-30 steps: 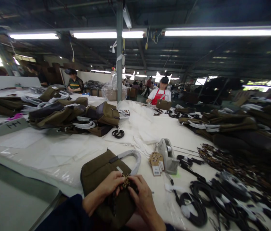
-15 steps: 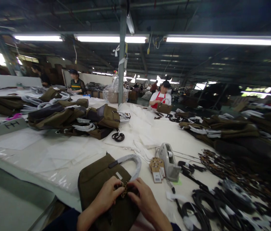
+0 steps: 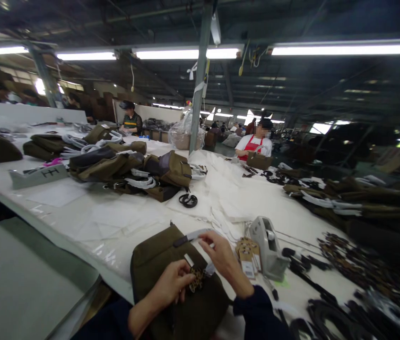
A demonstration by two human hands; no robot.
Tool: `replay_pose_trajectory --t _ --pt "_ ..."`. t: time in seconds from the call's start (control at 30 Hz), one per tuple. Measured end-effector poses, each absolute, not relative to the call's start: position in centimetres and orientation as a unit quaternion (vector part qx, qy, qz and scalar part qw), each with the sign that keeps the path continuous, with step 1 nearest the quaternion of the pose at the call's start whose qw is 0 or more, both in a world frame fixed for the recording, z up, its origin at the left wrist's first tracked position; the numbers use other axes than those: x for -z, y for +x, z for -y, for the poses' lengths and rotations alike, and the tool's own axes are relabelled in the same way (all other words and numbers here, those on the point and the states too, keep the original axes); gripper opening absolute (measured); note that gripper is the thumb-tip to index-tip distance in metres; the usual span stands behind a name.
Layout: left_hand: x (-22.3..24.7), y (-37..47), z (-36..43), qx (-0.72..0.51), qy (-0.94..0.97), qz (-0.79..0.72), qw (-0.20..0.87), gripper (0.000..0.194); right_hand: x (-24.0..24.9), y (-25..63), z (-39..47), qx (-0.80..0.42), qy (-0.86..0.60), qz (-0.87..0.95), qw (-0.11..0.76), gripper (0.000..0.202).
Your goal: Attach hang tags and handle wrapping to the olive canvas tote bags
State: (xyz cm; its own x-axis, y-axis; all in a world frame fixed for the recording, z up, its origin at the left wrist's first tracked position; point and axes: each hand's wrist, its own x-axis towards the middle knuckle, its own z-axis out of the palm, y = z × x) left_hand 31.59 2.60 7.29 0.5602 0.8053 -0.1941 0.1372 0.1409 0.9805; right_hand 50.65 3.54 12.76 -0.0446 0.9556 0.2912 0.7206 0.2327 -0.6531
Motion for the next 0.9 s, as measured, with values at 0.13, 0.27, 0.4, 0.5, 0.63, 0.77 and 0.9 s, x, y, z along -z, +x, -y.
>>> replay_pose_trajectory --t 0.13,0.27,0.4,0.5,0.63,0.77,0.9 --pt "-6.6 31.3 -3.0 -0.26 0.582 -0.375 0.673 0.035 -11.8 50.7 -10.6 -0.101 -0.632 0.711 0.291 0.019" --pt "-6.1 31.1 -3.2 -0.267 0.564 -0.361 0.693 0.037 -10.1 51.4 -15.7 -0.056 -0.668 0.705 0.233 0.022" --pt "-5.7 31.3 -3.1 -0.27 0.546 -0.359 0.707 0.039 -8.8 52.8 -18.9 -0.016 -0.7 0.694 0.168 0.027" --pt "-4.8 31.6 -3.4 -0.275 0.532 -0.364 0.713 0.043 -8.3 53.7 -20.7 -0.013 -0.702 0.704 0.109 0.029" --pt "-2.7 32.1 -4.2 -0.284 0.533 -0.372 0.704 0.054 -8.2 54.5 -22.3 -0.012 -0.696 0.716 0.046 0.021" --pt "-1.1 32.3 -4.7 -0.29 0.536 -0.371 0.701 0.059 -8.2 54.7 -22.9 0.0 -0.682 0.731 0.007 0.025" --pt "-0.7 32.3 -4.7 -0.297 0.524 -0.371 0.707 0.061 -8.3 54.7 -23.1 0.011 -0.667 0.745 -0.015 0.023"
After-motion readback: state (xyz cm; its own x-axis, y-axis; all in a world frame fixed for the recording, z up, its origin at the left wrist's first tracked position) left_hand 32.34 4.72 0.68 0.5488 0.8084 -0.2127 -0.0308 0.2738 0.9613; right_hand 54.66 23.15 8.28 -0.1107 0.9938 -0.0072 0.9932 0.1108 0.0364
